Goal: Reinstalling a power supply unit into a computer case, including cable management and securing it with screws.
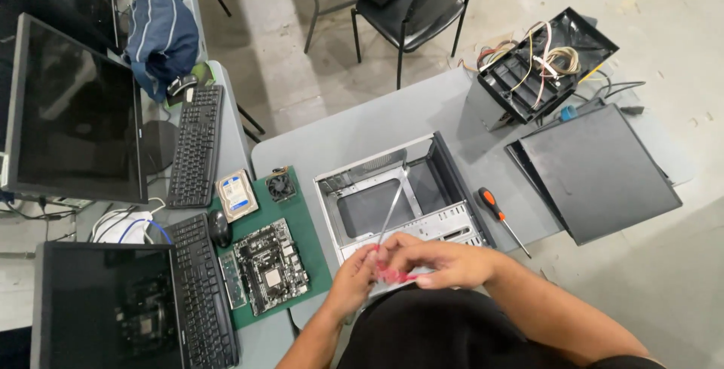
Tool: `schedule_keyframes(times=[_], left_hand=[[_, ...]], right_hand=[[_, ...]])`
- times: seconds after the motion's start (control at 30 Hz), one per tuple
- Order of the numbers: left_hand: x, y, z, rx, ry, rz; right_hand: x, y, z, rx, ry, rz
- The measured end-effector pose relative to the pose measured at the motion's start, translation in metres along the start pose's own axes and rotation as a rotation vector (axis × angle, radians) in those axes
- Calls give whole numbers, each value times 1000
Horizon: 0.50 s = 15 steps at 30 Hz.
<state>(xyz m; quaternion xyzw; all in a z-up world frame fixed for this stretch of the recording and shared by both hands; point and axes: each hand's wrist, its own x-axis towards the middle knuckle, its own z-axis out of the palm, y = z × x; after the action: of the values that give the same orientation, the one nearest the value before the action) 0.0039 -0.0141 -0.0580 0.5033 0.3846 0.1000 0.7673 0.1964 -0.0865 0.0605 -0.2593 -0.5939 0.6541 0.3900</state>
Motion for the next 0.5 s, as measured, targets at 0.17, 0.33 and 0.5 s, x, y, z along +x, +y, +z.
schedule_keyframes(times=[0.17,0.33,0.5], left_hand=[[-6,16,13,-61,-133,34],[-9,16,13,-90,-162,-109],[3,-13,-5,-311,-205,-82]], right_hand=[[13,1,10,36,-33,-105],[30,5,18,-647,67,-27],[27,36,9,-969,122,-278]])
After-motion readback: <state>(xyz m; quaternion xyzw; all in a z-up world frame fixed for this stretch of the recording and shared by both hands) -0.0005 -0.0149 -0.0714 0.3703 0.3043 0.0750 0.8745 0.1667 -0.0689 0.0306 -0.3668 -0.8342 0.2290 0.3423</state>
